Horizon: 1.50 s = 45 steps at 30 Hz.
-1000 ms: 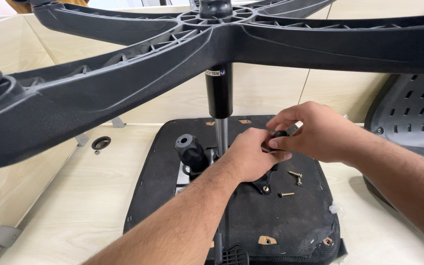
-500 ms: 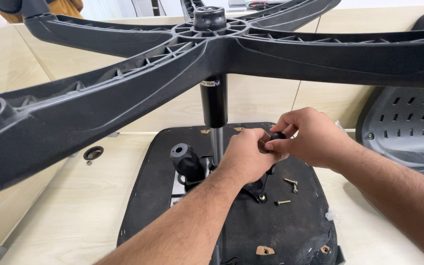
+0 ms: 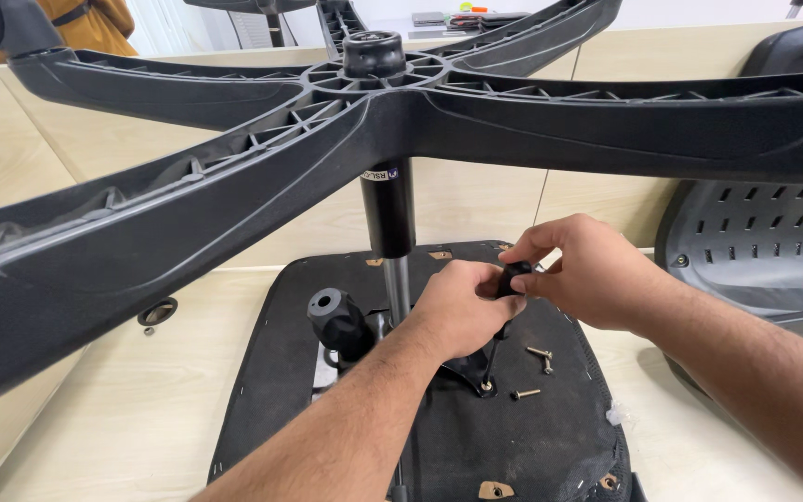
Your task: The person assembles an office chair by attaching the seat to the base and gas lift. They use a screwdriver to tighten screws and secure the components together on a light-colored work surface.
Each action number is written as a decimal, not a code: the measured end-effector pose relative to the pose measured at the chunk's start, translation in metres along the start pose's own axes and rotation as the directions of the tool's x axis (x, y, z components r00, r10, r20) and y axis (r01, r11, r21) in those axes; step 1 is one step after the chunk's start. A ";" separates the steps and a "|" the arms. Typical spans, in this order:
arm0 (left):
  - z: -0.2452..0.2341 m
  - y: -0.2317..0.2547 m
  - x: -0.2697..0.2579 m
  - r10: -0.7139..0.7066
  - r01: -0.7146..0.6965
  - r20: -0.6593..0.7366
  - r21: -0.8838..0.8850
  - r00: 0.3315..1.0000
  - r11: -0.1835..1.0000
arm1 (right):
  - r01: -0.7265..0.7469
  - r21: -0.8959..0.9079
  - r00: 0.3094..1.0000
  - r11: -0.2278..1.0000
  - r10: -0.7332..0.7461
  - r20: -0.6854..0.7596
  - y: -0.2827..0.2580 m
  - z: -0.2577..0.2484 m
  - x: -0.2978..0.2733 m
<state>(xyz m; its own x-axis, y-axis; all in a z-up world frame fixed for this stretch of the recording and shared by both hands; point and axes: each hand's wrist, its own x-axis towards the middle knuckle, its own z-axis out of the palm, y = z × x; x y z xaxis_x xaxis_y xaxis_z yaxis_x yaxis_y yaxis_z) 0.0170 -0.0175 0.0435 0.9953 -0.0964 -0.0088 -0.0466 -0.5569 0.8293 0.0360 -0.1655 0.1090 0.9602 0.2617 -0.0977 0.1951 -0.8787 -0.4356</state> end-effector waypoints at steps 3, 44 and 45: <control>-0.004 0.003 0.001 -0.066 0.064 0.040 0.042 0.997 0.997 | 0.012 -0.021 1.000 1.000 -0.012 0.002 -0.006 -0.002 -0.001; -0.011 0.012 -0.025 -0.064 0.062 0.010 0.109 0.998 0.992 | -0.009 -0.079 0.998 0.997 0.014 0.061 -0.027 0.004 -0.006; -0.011 0.014 -0.026 -0.075 0.074 0.005 0.126 0.997 0.989 | 0.000 -0.083 0.998 0.997 0.005 0.068 -0.027 0.003 -0.005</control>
<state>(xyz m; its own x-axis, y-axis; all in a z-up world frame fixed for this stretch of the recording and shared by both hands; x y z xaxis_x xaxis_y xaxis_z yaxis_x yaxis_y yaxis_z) -0.0085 -0.0137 0.0613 0.9956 -0.0584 -0.0738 0.0167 -0.6617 0.7496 0.0254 -0.1414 0.1186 0.9453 0.2837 -0.1609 0.2116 -0.9088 -0.3595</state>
